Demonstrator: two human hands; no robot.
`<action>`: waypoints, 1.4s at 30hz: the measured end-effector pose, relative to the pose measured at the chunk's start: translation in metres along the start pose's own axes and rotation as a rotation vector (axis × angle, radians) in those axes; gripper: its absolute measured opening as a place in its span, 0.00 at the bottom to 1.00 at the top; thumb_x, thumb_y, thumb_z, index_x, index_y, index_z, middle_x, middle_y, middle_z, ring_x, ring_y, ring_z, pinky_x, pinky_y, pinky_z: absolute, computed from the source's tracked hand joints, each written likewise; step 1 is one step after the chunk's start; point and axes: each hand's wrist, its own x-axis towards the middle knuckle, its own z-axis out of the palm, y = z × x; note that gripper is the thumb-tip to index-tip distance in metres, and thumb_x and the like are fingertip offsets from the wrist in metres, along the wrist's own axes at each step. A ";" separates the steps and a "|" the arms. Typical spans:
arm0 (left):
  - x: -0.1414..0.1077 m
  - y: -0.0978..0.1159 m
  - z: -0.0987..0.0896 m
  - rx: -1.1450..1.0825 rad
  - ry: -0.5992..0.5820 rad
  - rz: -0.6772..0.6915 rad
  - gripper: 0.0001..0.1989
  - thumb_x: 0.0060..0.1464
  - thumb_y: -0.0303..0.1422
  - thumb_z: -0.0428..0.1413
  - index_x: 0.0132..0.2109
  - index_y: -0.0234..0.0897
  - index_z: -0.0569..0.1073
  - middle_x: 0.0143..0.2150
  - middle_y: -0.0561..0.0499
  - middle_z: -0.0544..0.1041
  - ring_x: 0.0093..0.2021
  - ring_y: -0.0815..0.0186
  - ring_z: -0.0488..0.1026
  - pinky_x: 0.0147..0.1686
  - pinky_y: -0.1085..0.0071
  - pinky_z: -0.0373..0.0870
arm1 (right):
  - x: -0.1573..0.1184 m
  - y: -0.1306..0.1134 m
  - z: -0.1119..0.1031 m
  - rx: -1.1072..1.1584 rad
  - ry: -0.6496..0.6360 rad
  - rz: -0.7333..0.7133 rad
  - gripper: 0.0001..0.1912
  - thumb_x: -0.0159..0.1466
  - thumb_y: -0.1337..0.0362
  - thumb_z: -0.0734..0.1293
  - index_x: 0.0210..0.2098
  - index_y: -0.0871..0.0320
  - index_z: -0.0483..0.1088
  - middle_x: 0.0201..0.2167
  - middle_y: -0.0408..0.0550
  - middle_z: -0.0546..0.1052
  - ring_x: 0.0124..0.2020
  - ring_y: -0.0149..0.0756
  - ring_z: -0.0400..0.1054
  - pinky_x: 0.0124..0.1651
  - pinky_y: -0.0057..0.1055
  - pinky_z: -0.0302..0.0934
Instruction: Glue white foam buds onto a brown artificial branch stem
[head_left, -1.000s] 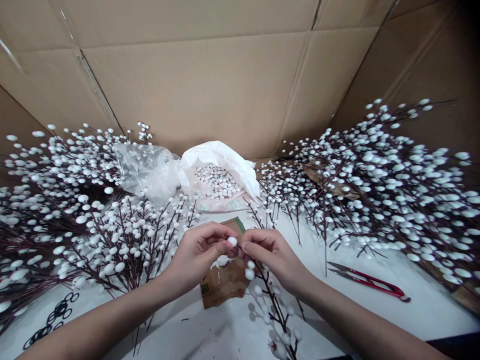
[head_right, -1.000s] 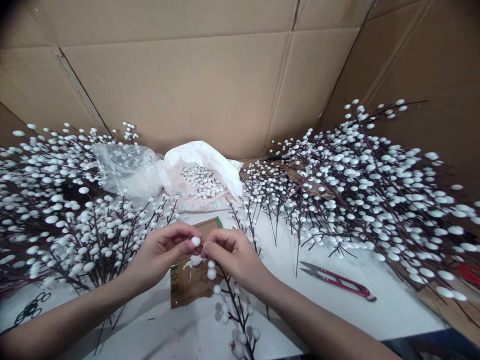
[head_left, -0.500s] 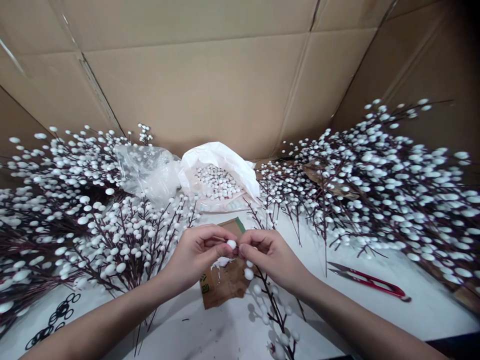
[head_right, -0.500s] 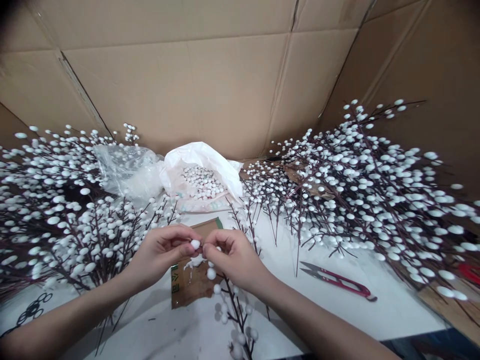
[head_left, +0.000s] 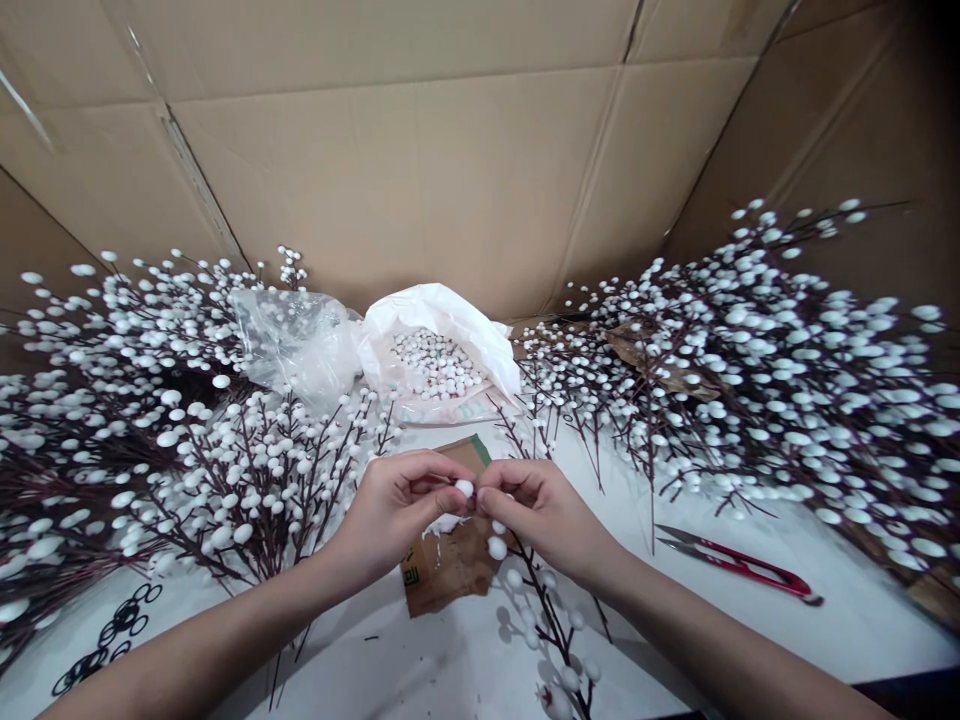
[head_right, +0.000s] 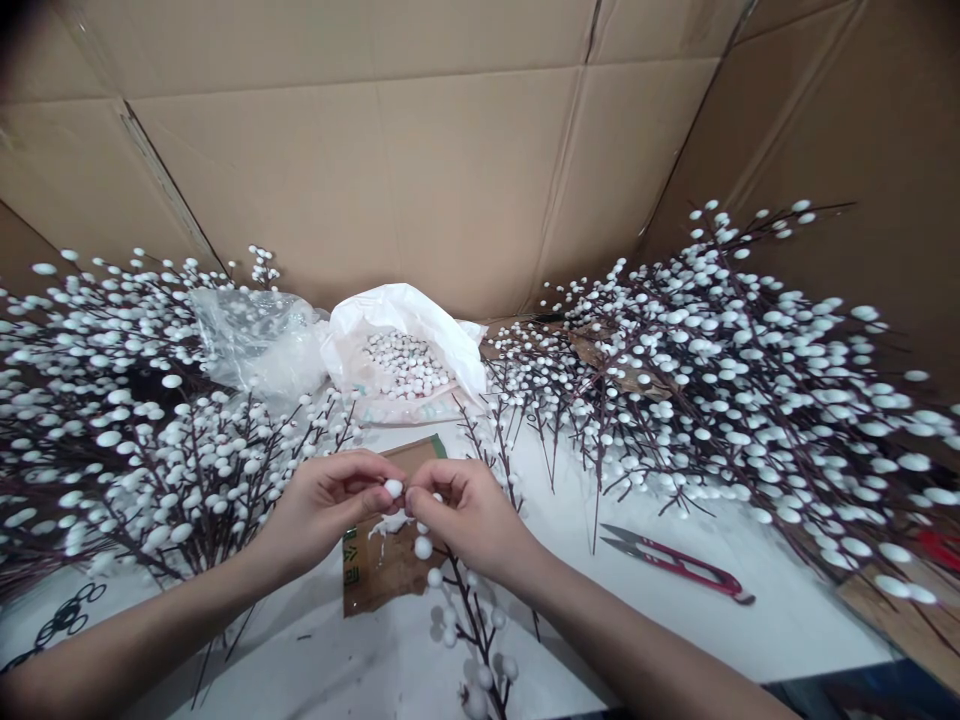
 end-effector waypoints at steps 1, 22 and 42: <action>0.000 -0.001 0.000 -0.002 0.002 0.000 0.05 0.51 0.31 0.63 0.35 0.33 0.79 0.32 0.46 0.80 0.32 0.64 0.78 0.35 0.70 0.77 | 0.000 0.000 0.000 0.004 0.001 0.000 0.10 0.57 0.60 0.67 0.24 0.58 0.67 0.16 0.39 0.67 0.17 0.29 0.64 0.20 0.24 0.55; 0.001 -0.011 0.002 -0.063 0.019 -0.033 0.04 0.49 0.30 0.64 0.34 0.36 0.80 0.31 0.48 0.81 0.33 0.63 0.78 0.36 0.68 0.77 | 0.002 0.004 0.002 -0.020 0.018 0.008 0.10 0.56 0.61 0.67 0.22 0.58 0.67 0.17 0.40 0.68 0.17 0.28 0.64 0.21 0.24 0.57; -0.013 -0.013 -0.007 -0.251 -0.099 -0.325 0.16 0.54 0.44 0.60 0.44 0.38 0.77 0.29 0.48 0.76 0.25 0.68 0.75 0.27 0.73 0.73 | 0.009 0.001 -0.014 0.118 0.368 0.036 0.22 0.56 0.47 0.70 0.20 0.57 0.64 0.20 0.43 0.63 0.22 0.30 0.57 0.22 0.25 0.52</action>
